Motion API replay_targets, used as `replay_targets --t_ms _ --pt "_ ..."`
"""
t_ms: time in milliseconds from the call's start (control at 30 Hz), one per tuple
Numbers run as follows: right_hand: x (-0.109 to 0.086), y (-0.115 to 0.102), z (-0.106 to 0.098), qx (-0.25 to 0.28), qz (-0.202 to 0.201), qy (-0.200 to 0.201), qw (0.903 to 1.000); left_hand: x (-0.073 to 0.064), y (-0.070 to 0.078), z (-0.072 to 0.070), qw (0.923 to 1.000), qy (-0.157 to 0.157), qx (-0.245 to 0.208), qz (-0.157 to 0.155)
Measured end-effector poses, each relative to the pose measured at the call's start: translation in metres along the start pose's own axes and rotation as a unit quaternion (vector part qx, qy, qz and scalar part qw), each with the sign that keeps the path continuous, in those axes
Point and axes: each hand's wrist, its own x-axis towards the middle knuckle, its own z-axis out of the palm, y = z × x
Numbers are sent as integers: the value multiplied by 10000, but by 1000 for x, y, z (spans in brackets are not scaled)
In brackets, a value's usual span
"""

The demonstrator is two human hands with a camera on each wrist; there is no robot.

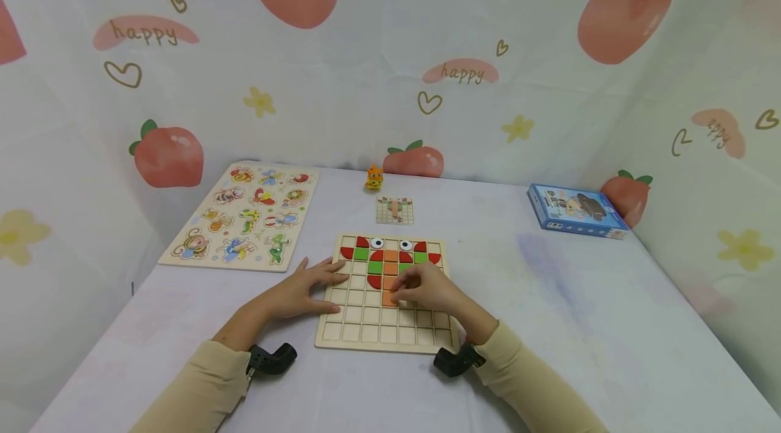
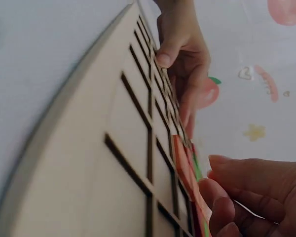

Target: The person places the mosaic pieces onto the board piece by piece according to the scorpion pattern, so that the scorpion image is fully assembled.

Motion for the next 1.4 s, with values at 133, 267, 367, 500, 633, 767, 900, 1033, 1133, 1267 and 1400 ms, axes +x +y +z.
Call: replay_targets --t_ms 133,267,367,500,633,767,900,1033,1133,1267,1400 --pt "-3 1 -9 111 62 -122 9998 0 0 0 10000 -7 -32 42" --pt "-10 3 -20 229 38 -197 9995 0 0 0 10000 -6 -76 37" --pt "-16 5 -27 231 112 -217 9994 -1 1 0 10000 -19 -83 34" --pt "-24 10 -38 284 261 -232 9990 -1 0 0 10000 -13 -67 68" --pt "-34 17 -48 417 298 -370 9980 -1 -2 -1 9999 6 -27 148" --pt "-47 26 -57 445 270 -494 9974 0 -2 -1 9999 2 -10 166" --pt "-60 35 -65 415 282 -507 9975 0 -2 -1 9999 -11 -42 150" --pt "-73 45 -73 519 314 -532 9967 1 -2 -1 9999 -17 -50 156" --pt "-82 52 -79 559 334 -514 9965 1 -2 -1 9999 -10 -34 159" --pt "-93 61 -85 538 422 -425 9968 0 -3 -1 9998 4 -22 183" --pt "-103 69 -88 685 601 -456 9948 0 -3 -1 9998 7 -45 182"
